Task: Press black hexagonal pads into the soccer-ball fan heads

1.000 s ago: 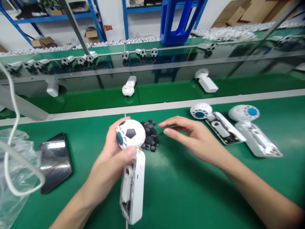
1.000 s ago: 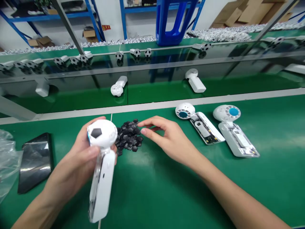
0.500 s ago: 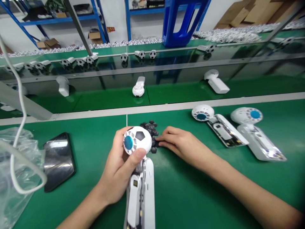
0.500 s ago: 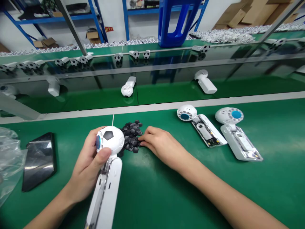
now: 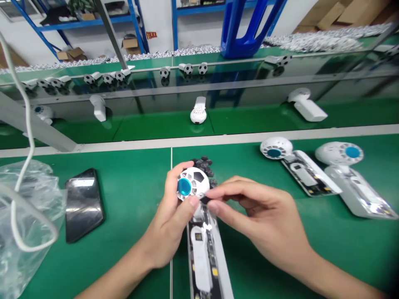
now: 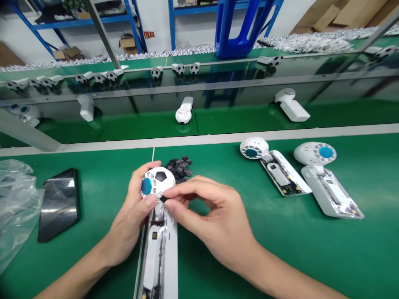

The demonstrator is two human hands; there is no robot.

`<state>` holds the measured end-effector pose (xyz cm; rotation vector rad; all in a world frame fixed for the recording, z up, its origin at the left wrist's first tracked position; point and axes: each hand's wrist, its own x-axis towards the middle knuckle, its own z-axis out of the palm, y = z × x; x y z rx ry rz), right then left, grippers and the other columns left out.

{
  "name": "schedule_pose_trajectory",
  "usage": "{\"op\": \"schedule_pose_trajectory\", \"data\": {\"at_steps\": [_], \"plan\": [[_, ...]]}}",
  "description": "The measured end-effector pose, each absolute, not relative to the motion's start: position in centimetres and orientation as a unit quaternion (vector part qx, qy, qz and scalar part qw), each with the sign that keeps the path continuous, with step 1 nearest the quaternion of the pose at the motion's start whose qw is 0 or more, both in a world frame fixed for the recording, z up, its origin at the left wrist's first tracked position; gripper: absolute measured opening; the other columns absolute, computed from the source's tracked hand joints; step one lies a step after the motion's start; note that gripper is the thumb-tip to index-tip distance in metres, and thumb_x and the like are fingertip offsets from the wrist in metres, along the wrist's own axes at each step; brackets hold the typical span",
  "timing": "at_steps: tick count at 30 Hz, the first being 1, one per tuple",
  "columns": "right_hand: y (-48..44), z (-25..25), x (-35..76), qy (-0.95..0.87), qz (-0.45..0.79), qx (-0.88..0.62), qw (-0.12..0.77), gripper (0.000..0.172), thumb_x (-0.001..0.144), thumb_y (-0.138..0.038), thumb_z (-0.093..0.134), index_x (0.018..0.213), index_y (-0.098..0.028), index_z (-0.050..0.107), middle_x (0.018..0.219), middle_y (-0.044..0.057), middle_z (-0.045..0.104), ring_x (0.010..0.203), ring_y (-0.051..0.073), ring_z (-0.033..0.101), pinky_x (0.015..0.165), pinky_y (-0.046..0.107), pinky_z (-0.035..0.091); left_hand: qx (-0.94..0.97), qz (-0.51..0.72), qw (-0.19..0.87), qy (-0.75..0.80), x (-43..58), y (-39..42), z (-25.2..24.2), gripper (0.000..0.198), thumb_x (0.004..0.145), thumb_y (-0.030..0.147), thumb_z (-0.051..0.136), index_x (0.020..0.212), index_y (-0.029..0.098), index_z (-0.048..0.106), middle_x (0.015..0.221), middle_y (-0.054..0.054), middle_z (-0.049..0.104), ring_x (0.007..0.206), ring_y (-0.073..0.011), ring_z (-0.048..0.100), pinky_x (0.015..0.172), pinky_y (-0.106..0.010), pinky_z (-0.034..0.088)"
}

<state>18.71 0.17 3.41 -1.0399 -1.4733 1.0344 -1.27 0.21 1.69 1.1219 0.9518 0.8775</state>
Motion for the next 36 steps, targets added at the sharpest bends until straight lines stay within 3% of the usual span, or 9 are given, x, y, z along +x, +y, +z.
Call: {"op": "schedule_pose_trajectory", "data": {"at_steps": [4,10,13,15,17,21,26,32,36], "plan": [[0.0,2.9,18.1,-0.589,0.427,-0.445,0.522,0.007,0.089,-0.023,0.090,0.092,-0.024,0.084,0.082,0.001,0.080,0.070,0.015,0.074,0.064,0.024,0.064,0.513,0.387,0.650,0.406,-1.1,-0.1,1.5,0.066,0.110,0.057,0.061,0.164,0.036,0.032,0.152,-0.009,0.063,0.134,-0.0302,0.065,0.113,-0.043,0.053],[-0.2,1.6,17.4,-0.449,0.614,-0.400,0.511,0.029,0.084,-0.030,0.097,0.087,-0.023,0.070,0.080,-0.003,0.068,0.069,0.011,0.065,0.063,0.020,0.060,0.542,0.381,0.624,0.414,-1.2,0.0,1.6,0.062,0.112,0.058,0.057,0.164,0.033,0.034,0.147,-0.009,0.067,0.120,-0.0279,0.070,0.107,-0.043,0.054],[0.2,1.0,17.9,-0.451,0.631,-0.385,0.500,0.039,0.085,-0.029,0.096,0.113,-0.029,0.069,0.111,0.001,0.072,0.092,0.014,0.072,0.077,0.024,0.065,0.557,0.377,0.616,0.410,-1.1,0.0,1.8,0.057,0.110,0.059,0.059,0.158,0.032,0.042,0.148,-0.009,0.066,0.119,-0.0283,0.068,0.105,-0.042,0.054],[0.7,1.1,18.5,-0.492,0.630,-0.385,0.461,0.068,0.081,-0.029,0.099,0.140,-0.034,0.065,0.137,0.005,0.071,0.115,0.020,0.074,0.094,0.032,0.067,0.562,0.372,0.618,0.405,-1.1,0.1,2.0,0.054,0.110,0.059,0.059,0.155,0.031,0.047,0.147,-0.009,0.066,0.116,-0.0288,0.069,0.103,-0.043,0.054],[1.1,1.5,19.0,-0.510,0.652,-0.387,0.406,0.081,0.079,-0.032,0.101,0.151,-0.033,0.064,0.145,0.008,0.072,0.125,0.025,0.075,0.106,0.039,0.065,0.571,0.357,0.625,0.395,-1.2,0.1,2.2,0.053,0.111,0.058,0.057,0.155,0.031,0.047,0.143,-0.009,0.068,0.115,-0.0294,0.069,0.104,-0.044,0.054],[1.5,2.5,19.2,-0.504,0.663,-0.417,0.366,0.065,0.079,-0.040,0.101,0.137,-0.026,0.078,0.126,0.009,0.082,0.113,0.028,0.081,0.101,0.042,0.068,0.570,0.308,0.660,0.381,-1.4,0.4,2.6,0.055,0.112,0.063,0.051,0.157,0.033,0.044,0.135,-0.010,0.069,0.121,-0.0327,0.067,0.108,-0.050,0.052],[0.8,3.2,18.7,-0.536,0.620,-0.429,0.380,0.054,0.092,-0.041,0.091,0.143,-0.029,0.078,0.132,0.007,0.082,0.115,0.027,0.080,0.104,0.040,0.065,0.527,0.325,0.710,0.336,-1.1,0.2,2.5,0.077,0.098,0.059,0.080,0.157,0.030,0.040,0.127,-0.010,0.069,0.118,-0.0319,0.068,0.104,-0.048,0.053],[0.1,2.3,18.5,-0.591,0.559,-0.437,0.383,0.044,0.095,-0.043,0.085,0.136,-0.030,0.082,0.125,0.005,0.085,0.101,0.025,0.078,0.093,0.037,0.066,0.541,0.345,0.683,0.350,-1.0,-0.3,2.4,0.064,0.100,0.051,0.079,0.153,0.031,0.049,0.117,-0.005,0.068,0.106,-0.0257,0.066,0.097,-0.043,0.052],[3.0,3.5,18.2,-0.642,0.528,-0.421,0.364,0.053,0.089,-0.039,0.089,0.140,-0.029,0.079,0.129,0.005,0.084,0.109,0.028,0.080,0.099,0.041,0.066,0.578,0.417,0.601,0.363,-1.2,0.2,1.9,0.063,0.104,0.047,0.075,0.158,0.037,0.045,0.145,-0.008,0.063,0.131,-0.0311,0.064,0.115,-0.049,0.050]]}}
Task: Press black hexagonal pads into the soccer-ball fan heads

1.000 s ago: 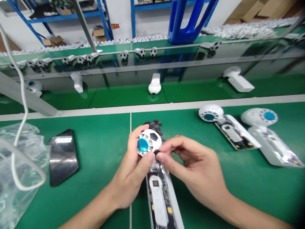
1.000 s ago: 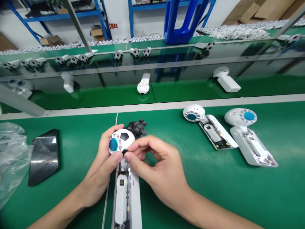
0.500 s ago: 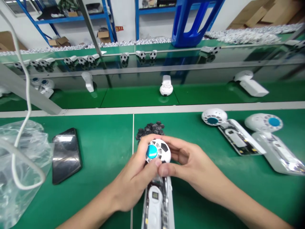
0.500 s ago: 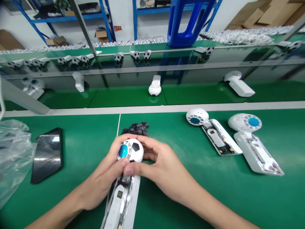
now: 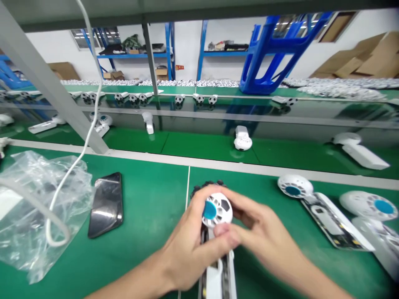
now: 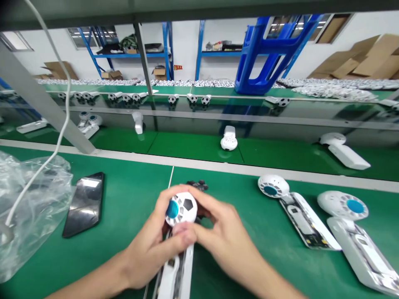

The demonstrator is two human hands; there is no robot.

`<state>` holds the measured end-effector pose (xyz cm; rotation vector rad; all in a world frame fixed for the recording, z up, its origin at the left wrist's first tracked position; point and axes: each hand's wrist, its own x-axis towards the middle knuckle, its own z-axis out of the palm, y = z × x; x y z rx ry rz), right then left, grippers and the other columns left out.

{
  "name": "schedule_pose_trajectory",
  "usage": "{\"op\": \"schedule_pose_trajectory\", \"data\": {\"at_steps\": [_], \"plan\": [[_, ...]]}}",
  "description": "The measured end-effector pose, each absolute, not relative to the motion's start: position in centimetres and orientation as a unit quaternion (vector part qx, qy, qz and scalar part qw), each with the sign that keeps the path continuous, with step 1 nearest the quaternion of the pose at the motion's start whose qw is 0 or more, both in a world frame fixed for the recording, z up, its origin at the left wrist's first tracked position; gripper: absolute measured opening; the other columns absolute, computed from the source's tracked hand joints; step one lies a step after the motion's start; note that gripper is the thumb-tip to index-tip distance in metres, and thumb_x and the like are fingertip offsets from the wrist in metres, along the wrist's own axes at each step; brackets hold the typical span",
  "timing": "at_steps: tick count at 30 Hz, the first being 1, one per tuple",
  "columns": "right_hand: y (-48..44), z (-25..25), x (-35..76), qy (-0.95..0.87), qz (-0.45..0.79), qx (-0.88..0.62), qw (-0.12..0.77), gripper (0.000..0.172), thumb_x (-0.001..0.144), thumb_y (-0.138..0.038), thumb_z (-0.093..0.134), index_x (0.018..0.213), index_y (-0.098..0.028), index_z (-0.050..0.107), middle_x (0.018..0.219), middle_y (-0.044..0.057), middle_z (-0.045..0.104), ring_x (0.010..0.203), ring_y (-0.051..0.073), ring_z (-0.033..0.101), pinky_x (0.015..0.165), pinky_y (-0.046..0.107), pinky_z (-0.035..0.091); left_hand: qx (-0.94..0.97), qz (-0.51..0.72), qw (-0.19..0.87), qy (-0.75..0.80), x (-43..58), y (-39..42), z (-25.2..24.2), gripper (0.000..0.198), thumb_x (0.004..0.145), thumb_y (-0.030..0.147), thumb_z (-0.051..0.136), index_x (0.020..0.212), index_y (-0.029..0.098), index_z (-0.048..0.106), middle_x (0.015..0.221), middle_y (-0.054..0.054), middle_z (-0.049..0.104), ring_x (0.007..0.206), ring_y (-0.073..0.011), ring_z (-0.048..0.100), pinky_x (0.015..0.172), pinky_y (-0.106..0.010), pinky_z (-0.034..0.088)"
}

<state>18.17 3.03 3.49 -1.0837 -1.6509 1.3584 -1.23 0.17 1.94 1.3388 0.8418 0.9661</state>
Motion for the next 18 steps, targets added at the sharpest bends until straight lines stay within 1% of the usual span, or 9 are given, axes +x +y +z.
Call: {"op": "schedule_pose_trajectory", "data": {"at_steps": [2,4,6,7,9,11,12,15,18], "plan": [[6.7,5.5,17.8,-0.711,0.460,-0.393,0.358,0.057,0.088,-0.038,0.090,0.142,-0.027,0.077,0.136,0.006,0.081,0.117,0.031,0.078,0.104,0.044,0.065,0.556,0.500,0.537,0.390,-1.6,0.8,1.6,0.068,0.107,0.046,0.071,0.164,0.041,0.036,0.155,-0.008,0.055,0.131,-0.0302,0.065,0.114,-0.048,0.054],[11.6,8.1,17.3,-0.784,0.305,-0.385,0.378,0.061,0.088,-0.038,0.091,0.144,-0.022,0.074,0.137,0.009,0.080,0.119,0.032,0.077,0.103,0.046,0.065,0.531,0.576,0.443,0.436,-2.1,1.6,1.1,0.065,0.110,0.046,0.064,0.166,0.041,0.031,0.149,-0.010,0.053,0.117,-0.0262,0.068,0.102,-0.045,0.060],[17.0,10.5,16.4,-0.849,0.095,-0.408,0.320,0.067,0.089,-0.033,0.091,0.150,-0.018,0.067,0.143,0.013,0.076,0.122,0.031,0.075,0.107,0.046,0.063,0.547,0.606,0.325,0.477,-2.6,2.3,0.7,0.051,0.113,0.041,0.057,0.160,0.034,0.039,0.138,-0.010,0.055,0.102,-0.0216,0.068,0.091,-0.040,0.063],[19.6,11.3,15.8,-0.857,0.058,-0.418,0.297,0.066,0.090,-0.026,0.091,0.150,-0.017,0.065,0.152,0.015,0.069,0.133,0.033,0.069,0.115,0.049,0.058,0.570,0.603,0.276,0.486,-2.7,2.6,0.6,0.042,0.114,0.037,0.056,0.154,0.030,0.046,0.132,-0.010,0.058,0.098,-0.0198,0.068,0.088,-0.038,0.063],[24.2,11.8,13.9,-0.868,0.031,-0.437,0.235,0.055,0.090,-0.018,0.089,0.141,-0.014,0.070,0.153,0.020,0.065,0.140,0.038,0.062,0.119,0.057,0.052,0.626,0.579,0.219,0.475,-2.7,2.9,0.2,0.027,0.112,0.028,0.057,0.138,0.022,0.059,0.119,-0.008,0.063,0.089,-0.0167,0.068,0.081,-0.032,0.062],[27.6,10.9,11.0,-0.875,0.038,-0.458,0.150,0.039,0.101,-0.029,0.082,0.135,-0.015,0.071,0.145,0.015,0.069,0.131,0.033,0.068,0.112,0.057,0.058,0.680,0.554,0.192,0.441,-2.4,2.9,0.0,0.018,0.106,0.019,0.062,0.123,0.018,0.067,0.108,-0.007,0.067,0.083,-0.0157,0.069,0.077,-0.029,0.061],[28.8,10.1,9.3,-0.874,0.049,-0.470,0.112,0.035,0.105,-0.034,0.078,0.135,-0.017,0.071,0.141,0.013,0.071,0.124,0.030,0.072,0.106,0.054,0.062,0.708,0.541,0.172,0.420,-2.2,2.8,-0.1,0.015,0.104,0.016,0.062,0.116,0.017,0.070,0.102,-0.007,0.068,0.081,-0.0164,0.069,0.075,-0.030,0.060],[31.3,7.7,3.1,-0.860,0.070,-0.503,0.050,0.038,0.107,-0.039,0.074,0.138,-0.018,0.069,0.140,0.012,0.071,0.118,0.028,0.074,0.100,0.049,0.065,0.774,0.512,0.098,0.360,-1.9,2.7,-0.3,0.016,0.101,0.012,0.060,0.101,0.015,0.075,0.088,-0.007,0.070,0.074,-0.0193,0.068,0.069,-0.033,0.056],[32.2,6.2,-2.6,-0.854,0.092,-0.509,0.047,0.041,0.107,-0.040,0.074,0.142,-0.019,0.067,0.143,0.013,0.069,0.122,0.029,0.072,0.102,0.052,0.064,0.793,0.508,0.039,0.335,-1.9,2.7,-0.3,0.019,0.100,0.011,0.058,0.099,0.012,0.077,0.081,-0.007,0.071,0.067,-0.0201,0.065,0.060,-0.034,0.050]]}}
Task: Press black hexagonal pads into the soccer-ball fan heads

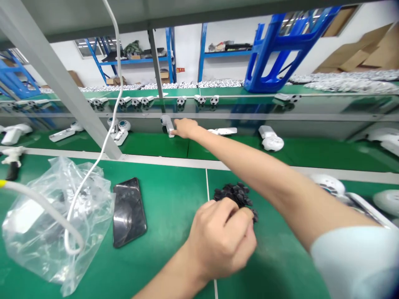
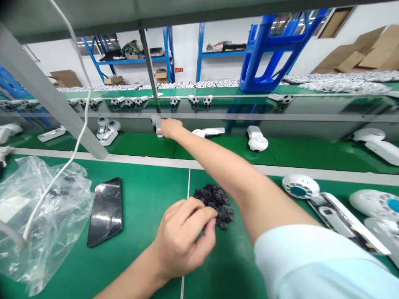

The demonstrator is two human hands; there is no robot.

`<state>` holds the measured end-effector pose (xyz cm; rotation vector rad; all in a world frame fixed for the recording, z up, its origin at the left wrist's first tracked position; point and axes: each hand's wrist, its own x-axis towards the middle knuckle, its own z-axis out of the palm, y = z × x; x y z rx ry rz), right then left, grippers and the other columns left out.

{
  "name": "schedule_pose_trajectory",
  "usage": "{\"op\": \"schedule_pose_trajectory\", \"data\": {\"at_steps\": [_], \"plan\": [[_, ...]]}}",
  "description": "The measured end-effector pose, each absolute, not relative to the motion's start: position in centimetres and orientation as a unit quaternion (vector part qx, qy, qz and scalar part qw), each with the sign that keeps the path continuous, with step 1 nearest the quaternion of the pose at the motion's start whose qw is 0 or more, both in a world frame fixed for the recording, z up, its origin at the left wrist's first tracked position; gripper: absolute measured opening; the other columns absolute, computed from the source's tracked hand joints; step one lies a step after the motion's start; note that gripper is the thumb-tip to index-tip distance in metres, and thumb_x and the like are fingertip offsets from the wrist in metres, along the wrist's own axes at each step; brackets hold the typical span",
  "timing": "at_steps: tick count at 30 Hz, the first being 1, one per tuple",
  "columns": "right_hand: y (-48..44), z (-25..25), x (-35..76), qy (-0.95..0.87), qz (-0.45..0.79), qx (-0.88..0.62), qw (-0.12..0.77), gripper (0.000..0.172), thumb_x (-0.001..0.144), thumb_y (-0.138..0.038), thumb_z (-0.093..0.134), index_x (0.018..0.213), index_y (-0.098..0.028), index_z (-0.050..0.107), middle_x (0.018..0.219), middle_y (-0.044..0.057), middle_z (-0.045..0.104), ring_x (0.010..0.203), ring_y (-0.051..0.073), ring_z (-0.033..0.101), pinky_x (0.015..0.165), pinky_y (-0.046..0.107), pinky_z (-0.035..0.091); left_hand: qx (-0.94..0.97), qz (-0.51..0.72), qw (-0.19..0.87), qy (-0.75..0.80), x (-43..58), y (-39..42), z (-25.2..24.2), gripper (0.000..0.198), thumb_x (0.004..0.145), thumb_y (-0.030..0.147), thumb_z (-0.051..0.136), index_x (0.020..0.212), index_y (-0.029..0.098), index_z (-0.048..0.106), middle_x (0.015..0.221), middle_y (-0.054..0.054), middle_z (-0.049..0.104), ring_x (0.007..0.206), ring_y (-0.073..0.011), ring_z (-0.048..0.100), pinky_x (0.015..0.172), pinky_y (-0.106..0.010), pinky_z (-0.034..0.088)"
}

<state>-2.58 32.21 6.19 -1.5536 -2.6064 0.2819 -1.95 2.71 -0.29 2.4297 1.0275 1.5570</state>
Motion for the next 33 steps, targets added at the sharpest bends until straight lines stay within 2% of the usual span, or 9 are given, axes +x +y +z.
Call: {"op": "schedule_pose_trajectory", "data": {"at_steps": [7,10,14,17,19,21,23,26,33], "plan": [[31.0,5.7,-4.8,-0.857,0.182,-0.475,0.086,0.039,0.108,-0.039,0.073,0.141,-0.019,0.068,0.143,0.012,0.069,0.121,0.028,0.072,0.101,0.051,0.064,0.738,0.532,-0.035,0.415,-3.1,3.7,0.0,0.016,0.096,0.007,0.059,0.104,0.013,0.072,0.089,-0.009,0.072,0.076,-0.0220,0.068,0.070,-0.035,0.055],[29.3,7.0,-0.7,-0.857,0.235,-0.440,0.131,0.037,0.108,-0.041,0.073,0.137,-0.018,0.069,0.137,0.011,0.072,0.115,0.027,0.074,0.098,0.048,0.065,0.689,0.532,-0.078,0.486,-4.2,4.5,0.2,0.033,0.095,0.007,0.065,0.128,0.011,0.069,0.117,-0.020,0.070,0.109,-0.0347,0.069,0.095,-0.050,0.055],[23.1,10.4,8.0,-0.847,0.346,-0.370,0.159,0.027,0.114,-0.028,0.050,0.117,-0.017,0.075,0.106,0.004,0.078,0.077,0.016,0.072,0.071,0.030,0.062,0.627,0.466,-0.145,0.607,-6.0,5.4,1.2,0.074,0.089,0.020,0.076,0.158,0.014,0.050,0.159,-0.029,0.050,0.149,-0.0511,0.046,0.119,-0.071,0.037],[15.9,12.2,14.4,-0.829,0.420,-0.331,0.162,0.026,0.108,-0.029,0.054,0.098,-0.019,0.076,0.099,0.004,0.078,0.073,0.015,0.071,0.062,0.026,0.060,0.644,0.452,0.075,0.613,-6.4,5.2,2.2,0.075,0.080,0.026,0.081,0.152,0.020,0.061,0.158,-0.023,0.055,0.147,-0.0499,0.049,0.120,-0.070,0.039],[11.4,12.0,17.6,-0.780,0.493,-0.331,0.197,0.027,0.108,-0.042,0.061,0.104,-0.021,0.078,0.102,0.005,0.078,0.078,0.018,0.073,0.062,0.027,0.062,0.635,0.393,0.349,0.566,-5.6,4.6,2.6,0.043,0.074,0.024,0.083,0.117,0.021,0.079,0.117,-0.013,0.075,0.116,-0.0408,0.068,0.104,-0.059,0.055],[8.0,10.5,19.7,-0.706,0.562,-0.339,0.265,0.037,0.110,-0.053,0.061,0.135,-0.028,0.072,0.098,0.004,0.078,0.071,0.019,0.074,0.063,0.030,0.063,0.592,0.336,0.512,0.525,-4.2,3.7,2.5,0.019,0.076,0.030,0.083,0.091,0.019,0.078,0.079,-0.004,0.070,0.076,-0.0269,0.069,0.071,-0.041,0.061],[6.0,8.0,21.0,-0.677,0.546,-0.361,0.336,0.055,0.108,-0.051,0.068,0.159,-0.034,0.053,0.099,0.003,0.079,0.077,0.022,0.078,0.071,0.035,0.066,0.549,0.331,0.571,0.513,-2.6,2.8,2.0,0.027,0.083,0.042,0.081,0.091,0.017,0.076,0.067,0.000,0.061,0.055,-0.0177,0.057,0.046,-0.028,0.051],[5.0,3.8,22.2,-0.760,0.350,-0.418,0.354,0.068,0.101,-0.030,0.076,0.162,-0.032,0.046,0.115,0.006,0.081,0.100,0.025,0.080,0.089,0.040,0.066,0.498,0.353,0.622,0.490,-1.2,2.1,1.2,0.044,0.084,0.055,0.080,0.099,0.015,0.073,0.070,-0.001,0.062,0.054,-0.0156,0.056,0.039,-0.024,0.047],[5.0,-0.7,22.6,-0.871,0.197,-0.359,0.270,0.016,0.104,-0.022,0.074,0.117,-0.022,0.083,0.110,0.009,0.085,0.100,0.028,0.077,0.088,0.043,0.063,0.380,0.469,0.696,0.389,-1.6,1.9,1.7,0.048,0.095,0.047,0.079,0.128,0.014,0.071,0.104,-0.010,0.076,0.084,-0.0223,0.075,0.066,-0.031,0.066]]}}
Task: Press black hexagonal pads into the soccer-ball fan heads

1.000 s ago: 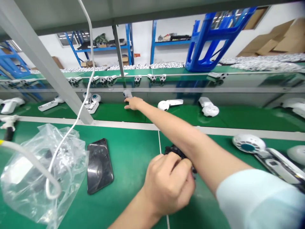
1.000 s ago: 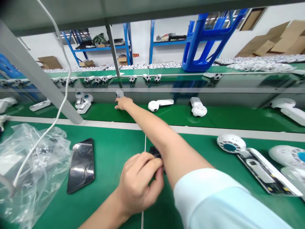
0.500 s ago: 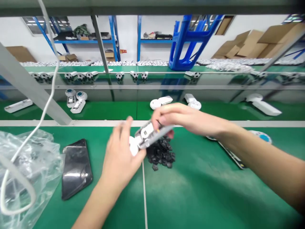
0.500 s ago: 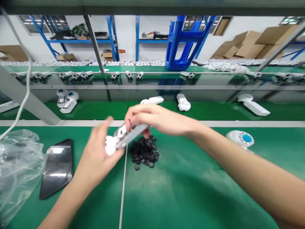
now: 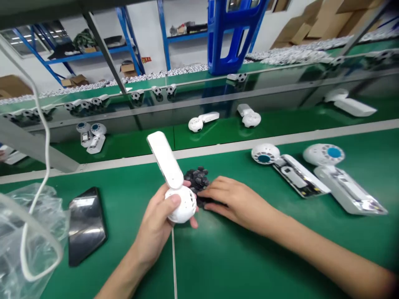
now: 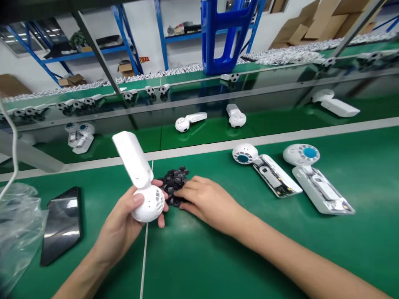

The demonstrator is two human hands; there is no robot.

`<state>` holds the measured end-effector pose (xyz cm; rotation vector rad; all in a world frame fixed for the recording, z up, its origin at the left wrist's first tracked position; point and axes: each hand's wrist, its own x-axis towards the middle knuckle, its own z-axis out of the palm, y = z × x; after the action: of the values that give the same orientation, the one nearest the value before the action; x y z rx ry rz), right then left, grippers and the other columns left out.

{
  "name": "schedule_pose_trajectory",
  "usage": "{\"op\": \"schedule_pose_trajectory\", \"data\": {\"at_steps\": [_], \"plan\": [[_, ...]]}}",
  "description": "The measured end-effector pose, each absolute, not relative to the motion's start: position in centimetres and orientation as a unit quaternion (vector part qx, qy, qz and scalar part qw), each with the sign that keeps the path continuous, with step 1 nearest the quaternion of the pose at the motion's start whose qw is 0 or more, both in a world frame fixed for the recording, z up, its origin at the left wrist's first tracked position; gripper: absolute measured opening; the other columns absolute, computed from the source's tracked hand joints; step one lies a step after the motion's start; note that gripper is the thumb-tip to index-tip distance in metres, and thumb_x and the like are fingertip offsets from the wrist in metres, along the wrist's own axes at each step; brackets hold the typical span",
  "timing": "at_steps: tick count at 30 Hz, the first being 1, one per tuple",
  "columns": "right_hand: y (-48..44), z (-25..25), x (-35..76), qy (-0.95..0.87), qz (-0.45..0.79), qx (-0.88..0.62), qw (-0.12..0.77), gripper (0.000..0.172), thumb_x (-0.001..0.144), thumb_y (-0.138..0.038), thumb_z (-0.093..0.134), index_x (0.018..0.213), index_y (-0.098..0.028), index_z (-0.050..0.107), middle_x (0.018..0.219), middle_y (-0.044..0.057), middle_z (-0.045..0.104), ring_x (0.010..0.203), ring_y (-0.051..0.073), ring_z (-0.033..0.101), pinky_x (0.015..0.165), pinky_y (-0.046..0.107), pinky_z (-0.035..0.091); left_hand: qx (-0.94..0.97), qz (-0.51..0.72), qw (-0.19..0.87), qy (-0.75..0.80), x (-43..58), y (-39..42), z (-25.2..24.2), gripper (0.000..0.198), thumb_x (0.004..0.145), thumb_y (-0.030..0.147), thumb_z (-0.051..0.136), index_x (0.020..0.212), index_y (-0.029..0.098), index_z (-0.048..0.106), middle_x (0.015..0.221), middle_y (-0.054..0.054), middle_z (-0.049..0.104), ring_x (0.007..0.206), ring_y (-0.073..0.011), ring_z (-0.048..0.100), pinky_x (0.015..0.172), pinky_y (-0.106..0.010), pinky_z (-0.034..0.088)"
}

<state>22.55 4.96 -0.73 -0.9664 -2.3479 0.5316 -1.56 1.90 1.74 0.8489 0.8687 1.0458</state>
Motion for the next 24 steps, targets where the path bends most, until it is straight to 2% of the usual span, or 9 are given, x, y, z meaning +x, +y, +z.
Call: {"op": "schedule_pose_trajectory", "data": {"at_steps": [4,7,10,12,14,17,20,22,24], "plan": [[4.8,-1.1,22.5,-0.875,0.180,-0.345,0.287,0.022,0.111,-0.023,0.063,0.116,-0.023,0.085,0.105,0.009,0.086,0.094,0.026,0.077,0.086,0.042,0.062,0.346,0.460,0.720,0.387,-1.2,1.8,1.6,0.051,0.100,0.042,0.077,0.143,0.017,0.062,0.110,-0.011,0.077,0.083,-0.0225,0.075,0.059,-0.030,0.065],[4.0,-0.1,22.3,-0.828,0.210,-0.378,0.358,0.022,0.111,-0.026,0.064,0.117,-0.028,0.086,0.109,0.008,0.085,0.098,0.026,0.078,0.087,0.041,0.063,0.345,0.452,0.724,0.391,-0.8,1.8,1.0,0.048,0.100,0.045,0.080,0.138,0.021,0.063,0.098,-0.005,0.071,0.077,-0.0188,0.069,0.054,-0.025,0.058],[3.0,1.7,21.5,-0.670,0.396,-0.445,0.443,0.010,0.101,-0.036,0.081,0.107,-0.034,0.089,0.107,0.006,0.085,0.094,0.026,0.080,0.084,0.039,0.067,0.364,0.459,0.708,0.394,-0.5,1.4,0.2,0.037,0.102,0.047,0.077,0.130,0.023,0.068,0.100,-0.002,0.067,0.079,-0.0146,0.061,0.065,-0.024,0.056],[2.5,2.7,20.8,-0.552,0.558,-0.440,0.436,0.012,0.096,-0.040,0.086,0.104,-0.032,0.090,0.102,0.005,0.086,0.089,0.025,0.082,0.084,0.037,0.069,0.391,0.455,0.698,0.391,-0.2,1.0,-0.2,0.035,0.106,0.050,0.071,0.132,0.026,0.068,0.110,-0.004,0.067,0.086,-0.0165,0.059,0.071,-0.027,0.056],[2.1,3.1,20.2,-0.465,0.664,-0.413,0.415,0.017,0.092,-0.039,0.091,0.105,-0.028,0.088,0.095,0.004,0.085,0.083,0.022,0.083,0.083,0.035,0.070,0.423,0.441,0.684,0.399,0.1,0.4,-0.4,0.039,0.109,0.053,0.064,0.141,0.030,0.065,0.122,-0.005,0.068,0.098,-0.0209,0.061,0.079,-0.031,0.056],[2.0,2.9,19.5,-0.385,0.708,-0.403,0.434,0.033,0.078,-0.026,0.102,0.101,-0.025,0.080,0.081,-0.001,0.082,0.075,0.018,0.081,0.078,0.029,0.068,0.478,0.419,0.644,0.426,0.2,-0.3,-0.5,0.046,0.112,0.057,0.057,0.153,0.036,0.056,0.141,-0.007,0.065,0.117,-0.0272,0.062,0.096,-0.039,0.056],[1.9,2.3,19.3,-0.357,0.712,-0.414,0.441,0.044,0.068,-0.018,0.106,0.097,-0.024,0.073,0.075,-0.004,0.076,0.073,0.017,0.078,0.077,0.027,0.068,0.540,0.409,0.596,0.432,0.1,-0.7,-0.5,0.044,0.115,0.053,0.053,0.157,0.041,0.052,0.155,-0.006,0.059,0.137,-0.0309,0.056,0.114,-0.046,0.049],[1.8,1.9,19.4,-0.366,0.708,-0.425,0.429,0.048,0.067,-0.020,0.106,0.102,-0.024,0.073,0.080,-0.003,0.074,0.077,0.018,0.077,0.079,0.029,0.068,0.573,0.404,0.575,0.423,0.1,-0.7,-0.5,0.041,0.117,0.048,0.051,0.157,0.044,0.051,0.158,-0.004,0.057,0.145,-0.0307,0.051,0.123,-0.048,0.042],[1.7,1.6,19.5,-0.394,0.698,-0.433,0.413,0.051,0.070,-0.025,0.106,0.111,-0.024,0.075,0.094,0.001,0.077,0.089,0.021,0.077,0.085,0.032,0.068,0.588,0.401,0.571,0.409,0.0,-0.8,-0.4,0.039,0.117,0.045,0.050,0.156,0.045,0.052,0.158,-0.003,0.057,0.146,-0.0295,0.052,0.126,-0.049,0.040]]}}
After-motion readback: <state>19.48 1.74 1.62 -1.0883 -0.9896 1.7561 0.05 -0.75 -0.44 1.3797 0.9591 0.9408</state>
